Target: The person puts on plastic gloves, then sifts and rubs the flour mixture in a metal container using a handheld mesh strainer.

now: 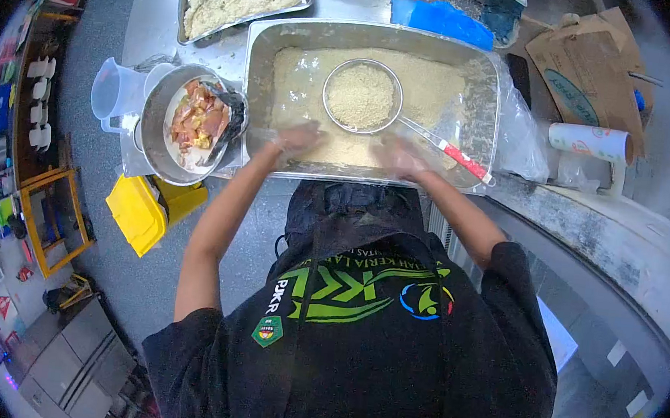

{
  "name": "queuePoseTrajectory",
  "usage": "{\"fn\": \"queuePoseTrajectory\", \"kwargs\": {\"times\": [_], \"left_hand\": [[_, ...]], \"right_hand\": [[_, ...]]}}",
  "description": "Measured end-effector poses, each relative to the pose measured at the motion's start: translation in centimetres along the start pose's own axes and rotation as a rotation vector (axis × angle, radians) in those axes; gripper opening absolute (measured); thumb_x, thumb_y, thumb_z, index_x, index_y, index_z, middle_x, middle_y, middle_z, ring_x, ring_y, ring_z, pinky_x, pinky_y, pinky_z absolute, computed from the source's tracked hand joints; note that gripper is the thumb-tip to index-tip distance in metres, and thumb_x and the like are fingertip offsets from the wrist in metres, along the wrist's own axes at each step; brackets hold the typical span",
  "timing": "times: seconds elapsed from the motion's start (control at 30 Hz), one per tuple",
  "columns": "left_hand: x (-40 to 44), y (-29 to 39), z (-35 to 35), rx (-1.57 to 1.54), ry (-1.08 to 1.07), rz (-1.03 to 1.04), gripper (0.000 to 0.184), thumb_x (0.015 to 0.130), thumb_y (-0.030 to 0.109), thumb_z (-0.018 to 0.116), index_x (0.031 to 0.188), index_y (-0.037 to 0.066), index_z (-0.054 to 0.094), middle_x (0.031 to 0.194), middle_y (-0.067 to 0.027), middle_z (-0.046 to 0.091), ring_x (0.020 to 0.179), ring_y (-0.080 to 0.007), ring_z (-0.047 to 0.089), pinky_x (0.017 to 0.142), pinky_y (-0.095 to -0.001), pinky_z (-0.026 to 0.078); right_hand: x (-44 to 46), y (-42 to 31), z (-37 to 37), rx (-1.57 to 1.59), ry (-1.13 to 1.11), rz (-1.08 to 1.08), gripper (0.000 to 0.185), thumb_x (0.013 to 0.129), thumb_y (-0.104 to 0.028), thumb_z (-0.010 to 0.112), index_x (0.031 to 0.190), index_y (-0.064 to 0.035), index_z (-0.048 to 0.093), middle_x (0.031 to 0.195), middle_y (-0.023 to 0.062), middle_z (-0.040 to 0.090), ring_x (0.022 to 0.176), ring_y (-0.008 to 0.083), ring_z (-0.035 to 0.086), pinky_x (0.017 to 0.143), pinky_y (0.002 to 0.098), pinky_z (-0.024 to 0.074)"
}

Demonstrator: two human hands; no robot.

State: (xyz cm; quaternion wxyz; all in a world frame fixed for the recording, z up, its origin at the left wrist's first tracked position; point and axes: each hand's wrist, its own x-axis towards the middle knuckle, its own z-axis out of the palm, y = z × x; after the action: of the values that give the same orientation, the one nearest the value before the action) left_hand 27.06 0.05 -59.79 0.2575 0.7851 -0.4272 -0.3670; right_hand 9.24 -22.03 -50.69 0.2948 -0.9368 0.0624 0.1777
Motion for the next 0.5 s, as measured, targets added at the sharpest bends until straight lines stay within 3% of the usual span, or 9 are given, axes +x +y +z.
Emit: {"fn": "queuePoseTrajectory", "kwargs": {"times": [0.03,0.13,0.2,0.23,0.3,0.33,0.37,0.43,0.5], "left_hand": [[-0.3,2.0,-0.3,-0.004,-0.019,0.022,0.05,0.081,0.045,0.039,0.099,0.001,0.052,0.101,-0.0241,0.051,0.093,-0.0357,0.049,0.085,-0.0367,0.036],[0.0,5.4,-0.8,0.101,-0.174,0.094,0.047,0.083,0.042,0.034,0.091,-0.001,0.052,0.092,-0.0249,0.053,0.088,-0.0377,0.05,0.084,-0.0385,0.035],[1.6,4.4,-1.0,0.337,-0.392,0.148,0.042,0.084,0.038,0.031,0.086,0.001,0.051,0.084,-0.024,0.055,0.083,-0.0379,0.051,0.082,-0.0407,0.035],[0.8,5.6,-1.9,0.136,-0.239,0.035,0.034,0.084,0.031,0.029,0.083,0.004,0.05,0.076,-0.0222,0.054,0.075,-0.0365,0.052,0.072,-0.0448,0.039],[1.0,6.9,-4.0,0.222,-0.18,0.184,0.032,0.083,0.031,0.031,0.082,0.005,0.049,0.072,-0.0209,0.053,0.07,-0.0349,0.052,0.067,-0.0444,0.039],[0.7,7.1,-4.5,0.258,-0.149,0.248,0.031,0.083,0.03,0.032,0.081,0.006,0.049,0.07,-0.0203,0.052,0.068,-0.0342,0.052,0.065,-0.0442,0.04],[1.7,7.4,-5.3,0.358,-0.28,0.235,0.03,0.083,0.03,0.032,0.087,0.007,0.051,0.07,-0.0183,0.052,0.065,-0.0312,0.052,0.067,-0.0405,0.041],[1.4,8.7,-6.4,0.233,-0.106,0.124,0.033,0.084,0.031,0.031,0.092,0.007,0.051,0.074,-0.017,0.053,0.069,-0.0297,0.052,0.069,-0.0393,0.041],[1.3,10.4,-7.7,0.105,0.074,0.021,0.036,0.085,0.032,0.03,0.097,0.006,0.051,0.078,-0.0157,0.054,0.074,-0.0281,0.053,0.07,-0.038,0.041]], "right_hand": [[1.3,-1.2,0.9,-0.072,-0.163,0.051,0.045,0.081,-0.039,0.037,0.106,-0.0031,0.049,0.102,0.0209,0.052,0.091,0.0322,0.051,0.079,0.0393,0.0392],[5.3,-4.5,1.3,0.088,-0.559,0.088,0.046,0.082,-0.044,0.034,0.104,-0.0079,0.053,0.1,0.0178,0.054,0.092,0.0285,0.051,0.08,0.0372,0.0384],[6.3,-7.0,0.0,0.07,-0.524,0.059,0.047,0.08,-0.046,0.035,0.103,-0.0095,0.054,0.099,0.0156,0.056,0.091,0.0268,0.052,0.08,0.0364,0.0383],[6.4,-6.5,0.3,0.29,-0.408,0.062,0.042,0.078,-0.042,0.042,0.1,-0.0082,0.056,0.095,0.0136,0.057,0.087,0.024,0.052,0.078,0.0352,0.039],[6.2,-4.9,1.9,0.718,-0.183,0.057,0.035,0.074,-0.033,0.056,0.095,-0.0056,0.059,0.088,0.0098,0.06,0.08,0.0183,0.053,0.074,0.0328,0.0405],[6.4,-4.2,2.1,0.753,-0.126,0.011,0.036,0.074,-0.033,0.057,0.096,-0.0053,0.058,0.089,0.0105,0.059,0.081,0.0187,0.053,0.075,0.0322,0.0401],[6.9,-3.3,2.2,0.787,-0.071,-0.036,0.037,0.073,-0.032,0.058,0.097,-0.005,0.057,0.09,0.0112,0.059,0.082,0.0192,0.053,0.077,0.0315,0.0398],[5.4,-5.0,-3.0,0.816,-0.102,0.224,0.043,0.071,-0.031,0.06,0.103,-0.0041,0.054,0.094,0.0117,0.059,0.087,0.0202,0.053,0.08,0.0291,0.0395],[4.9,-3.8,-4.0,0.405,0.449,0.144,0.041,0.07,-0.029,0.06,0.102,-0.0037,0.054,0.094,0.0129,0.058,0.086,0.0227,0.054,0.079,0.0308,0.0411]]}}
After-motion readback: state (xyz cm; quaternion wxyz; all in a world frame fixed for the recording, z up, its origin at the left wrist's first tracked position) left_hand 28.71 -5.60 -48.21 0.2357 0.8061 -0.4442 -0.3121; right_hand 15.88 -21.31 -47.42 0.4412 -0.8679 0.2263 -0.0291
